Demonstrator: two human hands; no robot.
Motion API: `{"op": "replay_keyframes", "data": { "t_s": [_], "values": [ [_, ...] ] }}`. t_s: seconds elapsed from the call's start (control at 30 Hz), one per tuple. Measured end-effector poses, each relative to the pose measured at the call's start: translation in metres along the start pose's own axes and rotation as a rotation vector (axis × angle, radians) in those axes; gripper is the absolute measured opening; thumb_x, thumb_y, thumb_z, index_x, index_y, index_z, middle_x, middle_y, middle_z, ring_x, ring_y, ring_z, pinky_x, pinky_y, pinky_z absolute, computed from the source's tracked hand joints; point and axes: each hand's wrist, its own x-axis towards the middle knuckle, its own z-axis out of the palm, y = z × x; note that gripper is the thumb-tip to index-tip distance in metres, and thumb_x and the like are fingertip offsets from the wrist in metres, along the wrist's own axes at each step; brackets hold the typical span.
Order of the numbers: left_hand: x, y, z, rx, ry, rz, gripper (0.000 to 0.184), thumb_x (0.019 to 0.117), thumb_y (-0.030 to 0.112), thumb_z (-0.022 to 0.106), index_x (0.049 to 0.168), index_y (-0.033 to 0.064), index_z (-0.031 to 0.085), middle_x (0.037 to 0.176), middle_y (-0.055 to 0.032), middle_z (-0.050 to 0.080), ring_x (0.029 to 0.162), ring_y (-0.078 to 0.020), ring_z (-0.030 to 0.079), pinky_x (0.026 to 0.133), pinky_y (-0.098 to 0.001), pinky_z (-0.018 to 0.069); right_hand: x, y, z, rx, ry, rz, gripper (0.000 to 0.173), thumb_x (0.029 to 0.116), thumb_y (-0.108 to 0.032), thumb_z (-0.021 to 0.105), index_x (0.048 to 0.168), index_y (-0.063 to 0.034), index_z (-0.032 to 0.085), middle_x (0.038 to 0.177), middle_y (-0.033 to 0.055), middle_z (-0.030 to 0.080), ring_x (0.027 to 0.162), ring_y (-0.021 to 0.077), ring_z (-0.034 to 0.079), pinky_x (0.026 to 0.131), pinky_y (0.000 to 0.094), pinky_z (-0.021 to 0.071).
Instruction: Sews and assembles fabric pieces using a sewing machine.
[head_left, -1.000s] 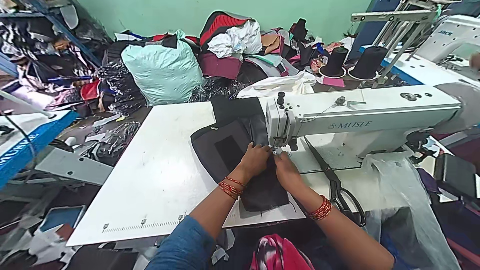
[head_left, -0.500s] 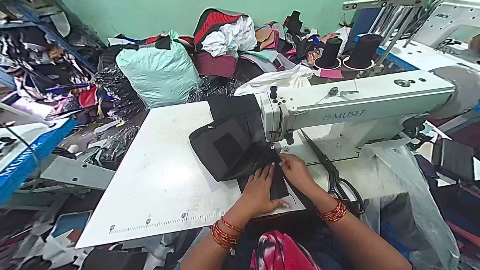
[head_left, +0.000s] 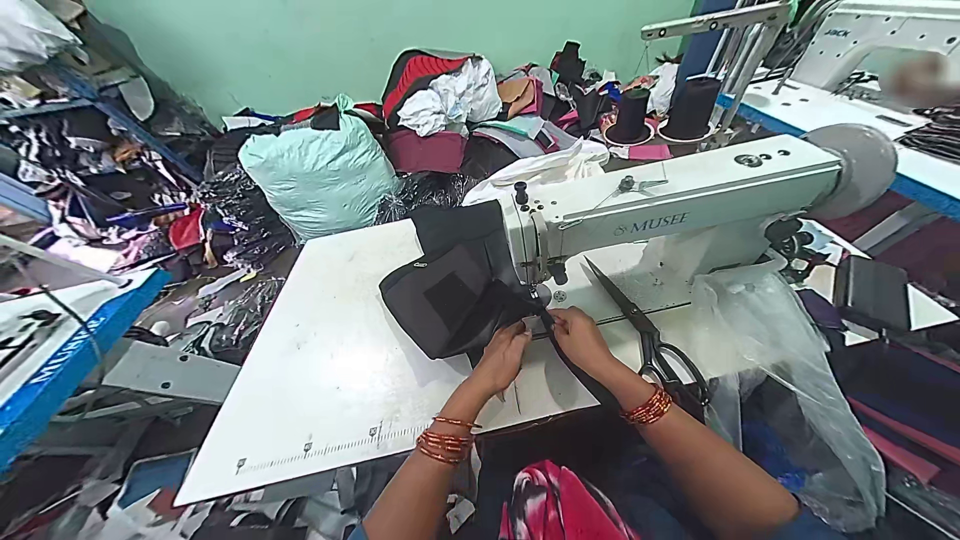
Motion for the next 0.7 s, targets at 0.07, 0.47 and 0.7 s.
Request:
{"op": "replay_keyframes", "data": {
  "t_s": [0.07, 0.47, 0.7],
  "values": [
    [-0.002, 0.005, -0.006, -0.107, -0.006, -0.053, 0.049, 0.1112, 0.023, 0.031, 0.145, -0.0065, 0.051, 0.155, -0.0282, 0.042, 0.151, -0.0362, 0.033, 0.125, -0.0472, 0.0221, -0.001, -0.001, 0.001, 0.031, -0.018, 0.007, 0.038, 0.1029, -0.004, 0.05, 0.14, 0.0027, 0.059, 0.125, 0.0235, 0.062, 0.11, 0.0286, 0.064, 0.1, 0.0366, 0.0494],
    [0.004, 0.009, 0.032, 0.516, -0.093, -0.02, 0.054, 0.108, 0.028, 0.03, 0.159, 0.0141, 0.04, 0.169, -0.006, 0.028, 0.155, -0.04, 0.022, 0.113, -0.0694, 0.0271, -0.001, 0.002, -0.001, 0.046, -0.073, -0.006, 0.039, 0.1021, -0.002, 0.049, 0.139, 0.0027, 0.059, 0.128, 0.0242, 0.06, 0.113, 0.0283, 0.063, 0.102, 0.0358, 0.0489],
    [0.005, -0.003, 0.031, 0.455, -0.05, 0.047, 0.054, 0.1066, 0.028, 0.031, 0.156, 0.0137, 0.045, 0.167, -0.0056, 0.033, 0.154, -0.0396, 0.025, 0.111, -0.0711, 0.0288, 0.002, 0.001, -0.01, 0.05, -0.183, 0.003, 0.04, 0.1022, -0.002, 0.048, 0.14, 0.003, 0.058, 0.13, 0.0244, 0.06, 0.111, 0.0279, 0.063, 0.097, 0.0366, 0.0504]
  ]
}}
